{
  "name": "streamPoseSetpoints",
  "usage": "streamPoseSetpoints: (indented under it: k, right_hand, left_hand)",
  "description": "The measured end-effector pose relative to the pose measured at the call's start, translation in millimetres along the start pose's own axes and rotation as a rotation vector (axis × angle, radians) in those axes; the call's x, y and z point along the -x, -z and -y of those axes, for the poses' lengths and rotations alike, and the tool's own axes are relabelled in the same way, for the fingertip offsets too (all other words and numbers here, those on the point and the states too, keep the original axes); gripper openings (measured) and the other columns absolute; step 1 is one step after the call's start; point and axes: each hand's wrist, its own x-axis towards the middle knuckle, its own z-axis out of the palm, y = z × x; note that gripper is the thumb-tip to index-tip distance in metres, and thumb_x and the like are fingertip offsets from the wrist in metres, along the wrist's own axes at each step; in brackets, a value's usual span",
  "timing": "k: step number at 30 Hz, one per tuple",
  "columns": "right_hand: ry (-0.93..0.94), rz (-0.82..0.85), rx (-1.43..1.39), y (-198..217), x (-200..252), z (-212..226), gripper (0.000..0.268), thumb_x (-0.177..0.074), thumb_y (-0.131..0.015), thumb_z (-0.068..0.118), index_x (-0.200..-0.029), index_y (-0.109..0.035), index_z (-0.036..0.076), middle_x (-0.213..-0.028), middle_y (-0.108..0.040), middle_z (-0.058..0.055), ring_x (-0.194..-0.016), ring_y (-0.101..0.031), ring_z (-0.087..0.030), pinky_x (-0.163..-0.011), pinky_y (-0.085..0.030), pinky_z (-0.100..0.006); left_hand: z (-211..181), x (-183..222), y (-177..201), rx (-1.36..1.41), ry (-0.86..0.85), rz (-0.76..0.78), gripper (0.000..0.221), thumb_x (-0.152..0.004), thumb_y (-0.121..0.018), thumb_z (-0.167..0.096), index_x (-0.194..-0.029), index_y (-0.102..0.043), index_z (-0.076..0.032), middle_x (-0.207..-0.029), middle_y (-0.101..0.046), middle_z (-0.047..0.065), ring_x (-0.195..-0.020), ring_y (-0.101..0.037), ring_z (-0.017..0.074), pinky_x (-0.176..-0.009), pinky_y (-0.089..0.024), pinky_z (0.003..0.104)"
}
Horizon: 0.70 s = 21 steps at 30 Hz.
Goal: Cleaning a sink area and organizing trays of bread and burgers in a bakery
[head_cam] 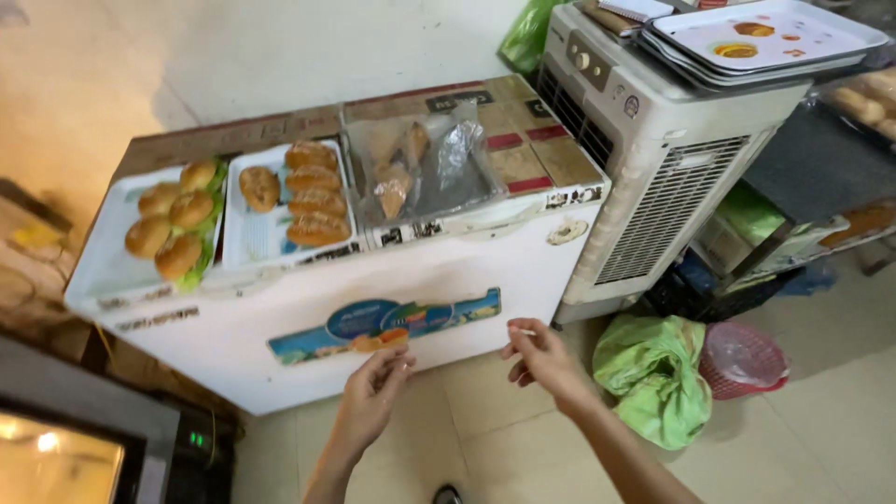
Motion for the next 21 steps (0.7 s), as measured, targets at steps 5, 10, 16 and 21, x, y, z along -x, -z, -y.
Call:
streamPoseSetpoints:
  k: [5,10,16,21]
  right_hand:
    - [-0.152,-0.137,-0.069,-13,-49,55,0.039,-0.112,-0.065,0.031,-0.146,-0.068,0.012,-0.109,-0.082,-0.016,-0.064,-0.073,-0.027,-0.06,-0.057,-0.038]
    - [-0.125,-0.105,-0.05,-12,-123,48,0.057,-0.114,-0.066,0.034,-0.159,-0.058,0.001,-0.117,-0.083,-0.025,-0.074,-0.084,-0.037,-0.061,-0.07,-0.044]
    - [-0.159,-0.133,-0.087,-12,-216,80,0.069,-0.113,-0.069,0.033,-0.168,-0.045,-0.001,-0.139,-0.072,-0.029,-0.099,-0.082,-0.046,-0.079,-0.07,-0.055]
    - [-0.064,-0.187,0.006,20,-336,84,0.077,-0.112,-0.072,0.038,-0.171,-0.043,-0.002,-0.16,-0.057,-0.035,-0.136,-0.069,-0.053,-0.104,-0.062,-0.065]
  left_hand:
    - [-17,-103,33,0.002,0.127,-0.111,0.054,-0.105,-0.071,-0.028,-0.157,-0.069,-0.013,-0.144,-0.085,0.008,-0.119,-0.082,0.0198,-0.092,-0.064,0.037]
    - [10,-197,31,-0.047,-0.036,-0.165,0.06,-0.108,-0.077,-0.02,-0.162,-0.059,-0.003,-0.143,-0.078,0.028,-0.123,-0.081,0.0396,-0.101,-0.068,0.05]
    - [7,-268,1,0.273,0.306,-0.292,0.085,-0.108,-0.074,-0.021,-0.177,-0.031,0.004,-0.149,-0.066,0.037,-0.122,-0.079,0.0449,-0.1,-0.066,0.058]
    - [-12,-316,-17,0.447,0.362,-0.386,0.091,-0.113,-0.068,-0.025,-0.184,-0.016,-0.004,-0.166,-0.048,0.038,-0.136,-0.07,0.0512,-0.111,-0.059,0.063]
